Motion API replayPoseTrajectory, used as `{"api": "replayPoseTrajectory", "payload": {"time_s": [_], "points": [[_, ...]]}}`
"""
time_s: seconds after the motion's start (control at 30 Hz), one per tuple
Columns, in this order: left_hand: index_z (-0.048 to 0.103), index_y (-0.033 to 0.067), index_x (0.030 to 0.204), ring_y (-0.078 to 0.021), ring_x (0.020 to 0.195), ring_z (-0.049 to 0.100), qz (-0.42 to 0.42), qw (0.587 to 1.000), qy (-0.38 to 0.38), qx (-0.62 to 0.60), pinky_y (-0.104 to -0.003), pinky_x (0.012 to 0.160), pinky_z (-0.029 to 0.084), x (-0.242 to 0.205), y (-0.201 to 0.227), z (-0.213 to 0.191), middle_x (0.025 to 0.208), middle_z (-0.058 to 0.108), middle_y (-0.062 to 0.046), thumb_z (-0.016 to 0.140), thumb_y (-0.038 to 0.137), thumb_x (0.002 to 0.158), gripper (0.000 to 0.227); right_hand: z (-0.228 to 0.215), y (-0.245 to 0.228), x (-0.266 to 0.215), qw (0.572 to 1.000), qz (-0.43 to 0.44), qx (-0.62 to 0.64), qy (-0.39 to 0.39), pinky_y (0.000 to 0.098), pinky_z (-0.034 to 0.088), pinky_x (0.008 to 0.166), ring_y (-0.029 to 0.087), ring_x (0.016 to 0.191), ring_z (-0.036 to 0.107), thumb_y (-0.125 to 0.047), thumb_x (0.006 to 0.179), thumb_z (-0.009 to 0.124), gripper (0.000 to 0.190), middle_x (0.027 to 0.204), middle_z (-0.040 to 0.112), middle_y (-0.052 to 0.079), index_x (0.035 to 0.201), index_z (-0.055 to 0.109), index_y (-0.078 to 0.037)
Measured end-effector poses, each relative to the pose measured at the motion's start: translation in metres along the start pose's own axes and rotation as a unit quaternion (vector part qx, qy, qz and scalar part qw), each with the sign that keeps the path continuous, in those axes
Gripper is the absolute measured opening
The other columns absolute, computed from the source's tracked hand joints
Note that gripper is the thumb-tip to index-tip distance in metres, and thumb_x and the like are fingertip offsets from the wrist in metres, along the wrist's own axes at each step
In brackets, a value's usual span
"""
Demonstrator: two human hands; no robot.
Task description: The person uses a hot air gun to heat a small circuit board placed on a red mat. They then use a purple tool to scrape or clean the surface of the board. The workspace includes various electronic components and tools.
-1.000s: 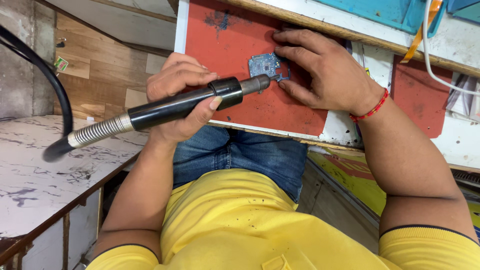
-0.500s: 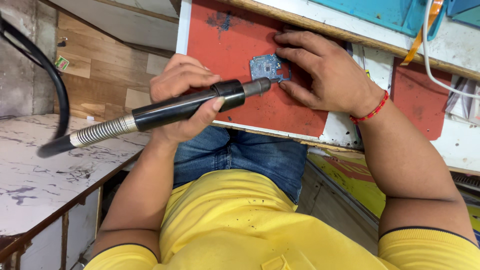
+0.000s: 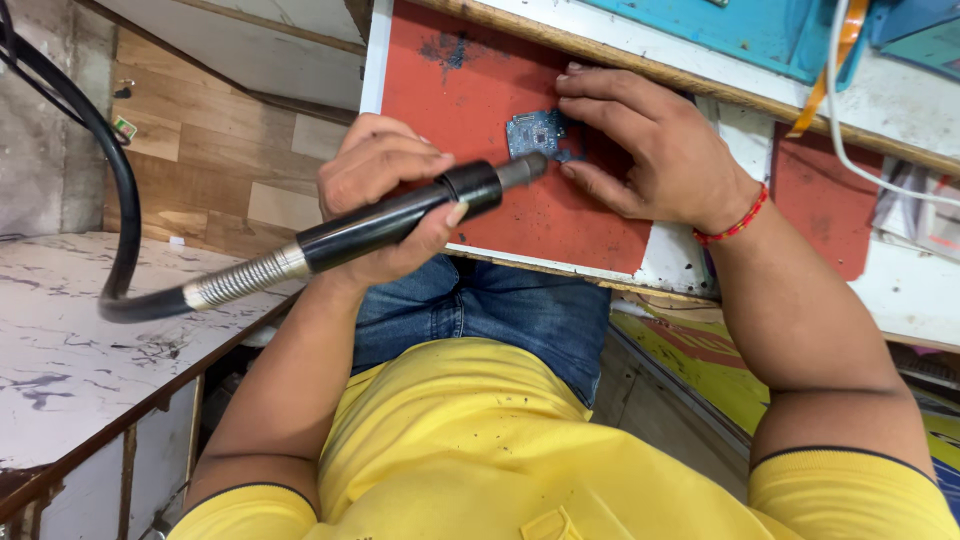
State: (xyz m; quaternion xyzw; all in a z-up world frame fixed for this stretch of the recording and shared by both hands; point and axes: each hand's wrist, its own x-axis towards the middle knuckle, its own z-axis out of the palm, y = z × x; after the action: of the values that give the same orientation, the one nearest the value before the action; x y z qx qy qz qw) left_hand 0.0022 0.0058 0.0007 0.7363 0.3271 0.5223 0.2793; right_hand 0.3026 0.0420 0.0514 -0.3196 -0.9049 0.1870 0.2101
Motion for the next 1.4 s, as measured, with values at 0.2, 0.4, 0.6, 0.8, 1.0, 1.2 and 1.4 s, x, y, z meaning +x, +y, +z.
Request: {"api": "replayPoseTrajectory", "payload": {"time_s": [0.2,0.4,0.6,0.8,1.0,1.2,1.4], "points": [[0.070,0.0041,0.113,-0.0235,0.094,0.064,-0.080,0.995,0.029,0.046,-0.034,0.086,0.053,0.012,0.048,0.009,0.111,0.066,-0.009,0.085,0.033,0.087,0.041,-0.007,-0.059,0.027,0.994,-0.074,-0.080,0.016,0.0522,0.049,0.107,0.043,0.122,0.062,-0.029,0.081,0.085,0.070,0.132,0.061,0.022,0.137,0.056,0.000],[0.054,0.0037,0.130,-0.0161,0.097,0.059,-0.168,0.879,0.161,-0.416,-0.032,0.085,0.054,-0.016,0.046,0.034,0.115,0.057,-0.007,0.076,0.026,0.090,0.051,-0.007,-0.065,0.026,0.987,-0.008,-0.158,-0.031,0.0466,0.047,0.095,0.034,0.106,0.066,-0.020,0.086,0.081,0.063,0.121,0.067,0.014,0.143,0.056,-0.009],[0.058,-0.0043,0.132,-0.0276,0.096,0.071,-0.215,0.817,0.178,-0.504,-0.044,0.090,0.061,-0.036,0.016,0.004,0.119,0.067,-0.022,0.062,0.014,0.109,0.030,-0.007,-0.068,-0.008,0.963,0.061,-0.216,0.150,0.0578,0.040,0.116,0.036,0.126,0.054,-0.023,0.083,0.085,0.069,0.136,0.055,0.016,0.142,0.052,-0.007],[0.055,-0.0031,0.135,-0.0227,0.106,0.067,-0.083,0.747,0.355,-0.556,-0.039,0.100,0.057,0.081,-0.031,-0.080,0.118,0.066,-0.015,0.058,0.029,0.112,0.039,0.026,-0.076,-0.080,0.899,0.227,-0.155,0.341,0.0467,0.044,0.112,0.039,0.132,0.050,-0.019,0.096,0.084,0.068,0.140,0.050,0.024,0.151,0.049,0.001],[0.054,-0.0028,0.131,-0.0225,0.103,0.068,-0.043,0.726,0.388,-0.566,-0.038,0.103,0.058,0.160,-0.096,-0.126,0.112,0.063,-0.015,0.068,0.026,0.098,0.046,0.054,-0.075,-0.119,0.879,0.285,-0.162,0.347,0.0470,0.046,0.110,0.039,0.128,0.053,-0.015,0.096,0.081,0.058,0.135,0.053,0.023,0.144,0.054,0.003],[0.059,-0.0064,0.114,-0.0222,0.091,0.069,-0.083,0.665,0.441,-0.597,-0.038,0.094,0.063,0.156,-0.126,-0.128,0.098,0.064,-0.015,0.073,0.027,0.092,0.043,0.055,-0.063,-0.105,0.854,0.382,-0.158,0.316,0.0488,0.047,0.104,0.039,0.121,0.055,-0.020,0.097,0.080,0.047,0.132,0.056,0.021,0.137,0.063,-0.002],[0.059,0.0035,0.086,-0.0196,0.071,0.062,-0.127,0.664,0.405,-0.616,-0.039,0.079,0.060,0.142,-0.127,-0.113,0.076,0.060,-0.007,0.068,0.034,0.094,0.033,0.046,-0.047,-0.104,0.853,0.408,-0.212,0.247,0.0521,0.046,0.102,0.045,0.118,0.053,-0.018,0.098,0.077,0.037,0.125,0.054,0.024,0.130,0.067,-0.002]]}}
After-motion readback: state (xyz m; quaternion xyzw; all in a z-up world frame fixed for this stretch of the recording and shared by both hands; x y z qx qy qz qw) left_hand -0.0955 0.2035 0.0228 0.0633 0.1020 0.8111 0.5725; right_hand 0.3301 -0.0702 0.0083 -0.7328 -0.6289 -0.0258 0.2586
